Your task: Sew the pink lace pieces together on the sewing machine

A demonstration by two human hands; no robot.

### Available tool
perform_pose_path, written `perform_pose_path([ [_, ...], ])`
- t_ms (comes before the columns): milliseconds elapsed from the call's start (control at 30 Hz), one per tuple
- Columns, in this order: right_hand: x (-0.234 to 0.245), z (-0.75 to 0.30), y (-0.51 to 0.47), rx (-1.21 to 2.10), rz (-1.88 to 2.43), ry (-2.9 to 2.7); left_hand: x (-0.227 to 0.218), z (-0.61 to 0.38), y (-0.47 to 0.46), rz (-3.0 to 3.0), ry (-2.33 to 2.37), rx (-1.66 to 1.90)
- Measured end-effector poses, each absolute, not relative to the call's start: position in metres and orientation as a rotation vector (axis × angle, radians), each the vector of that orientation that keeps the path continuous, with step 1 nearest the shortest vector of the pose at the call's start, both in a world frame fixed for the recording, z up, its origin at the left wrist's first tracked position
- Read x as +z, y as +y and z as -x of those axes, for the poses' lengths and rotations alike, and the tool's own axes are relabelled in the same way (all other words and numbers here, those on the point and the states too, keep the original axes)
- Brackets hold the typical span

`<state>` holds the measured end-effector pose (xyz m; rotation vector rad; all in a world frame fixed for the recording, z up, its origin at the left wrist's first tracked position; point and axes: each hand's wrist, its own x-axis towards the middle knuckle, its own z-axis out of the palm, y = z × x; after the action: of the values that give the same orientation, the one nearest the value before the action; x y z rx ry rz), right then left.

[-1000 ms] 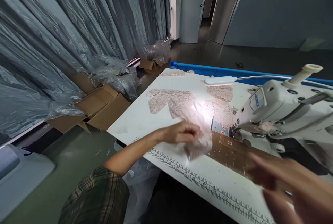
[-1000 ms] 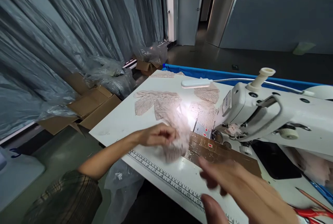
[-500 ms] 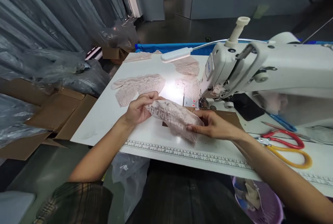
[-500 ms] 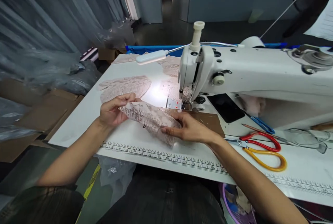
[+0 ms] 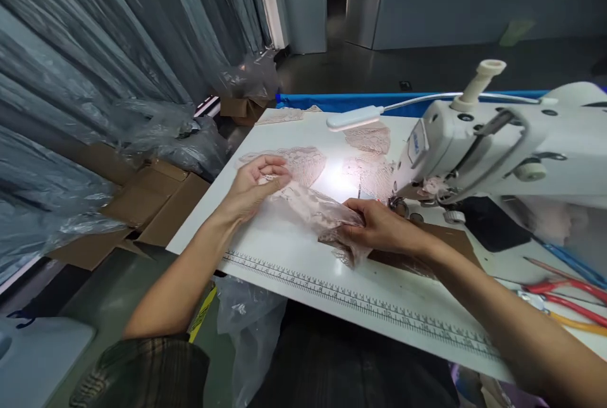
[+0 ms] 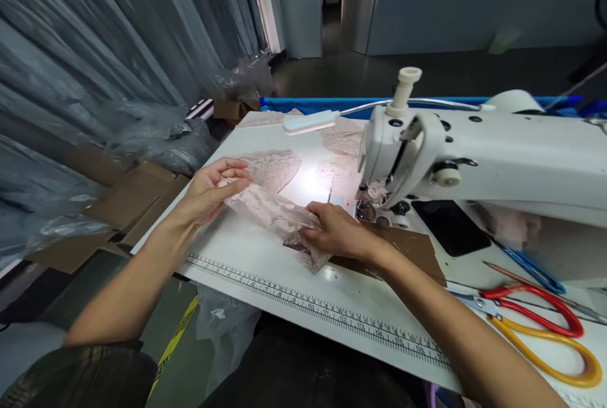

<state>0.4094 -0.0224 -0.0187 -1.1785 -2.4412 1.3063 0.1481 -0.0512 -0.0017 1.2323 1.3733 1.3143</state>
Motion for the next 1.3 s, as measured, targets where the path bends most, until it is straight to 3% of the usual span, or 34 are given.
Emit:
perform_pose_path([
  [200,-0.013,-0.362,0.013,0.769,1.192,-2.645,0.053,-0.092,-0.094,-1.130,1.496,2.175],
  [300,-0.006,-0.334,0.032,0.768,1.145,-2.354,0.065,-0.079,-0.119,-1.148,1.473,2.377],
  [367,0.000,-0.318,0.038,0.864,1.089,-2.195,0.063,-0.081,-0.133,-1.235,1.534,2.178],
  [500,0.008,-0.308,0.020,0.922,0.895,-2.271,0.052,-0.107,-0.147,-1.575,1.608,1.310],
  [600,0.011,-0.324,-0.009,1.333,0.558,-2.345,0.048,-0.137,-0.148,-1.719,1.387,0.913],
  [667,0.012,-0.342,-0.026,1.711,0.317,-2.292,0.050,-0.156,-0.147,-1.754,1.179,0.842],
  [733,0.012,-0.362,-0.041,1.887,0.140,-2.286,0.055,-0.172,-0.144,-1.781,1.025,0.817],
  [900,0.009,-0.411,-0.073,1.845,0.235,-2.304,0.064,-0.201,-0.137,-1.869,0.839,0.714],
  [1133,0.006,-0.464,-0.100,2.121,0.256,-2.073,0.061,-0.223,-0.130,-2.116,0.906,0.497],
  [1300,-0.004,-0.502,-0.090,2.269,0.549,-2.031,0.043,-0.220,-0.111,-2.190,1.010,0.449],
])
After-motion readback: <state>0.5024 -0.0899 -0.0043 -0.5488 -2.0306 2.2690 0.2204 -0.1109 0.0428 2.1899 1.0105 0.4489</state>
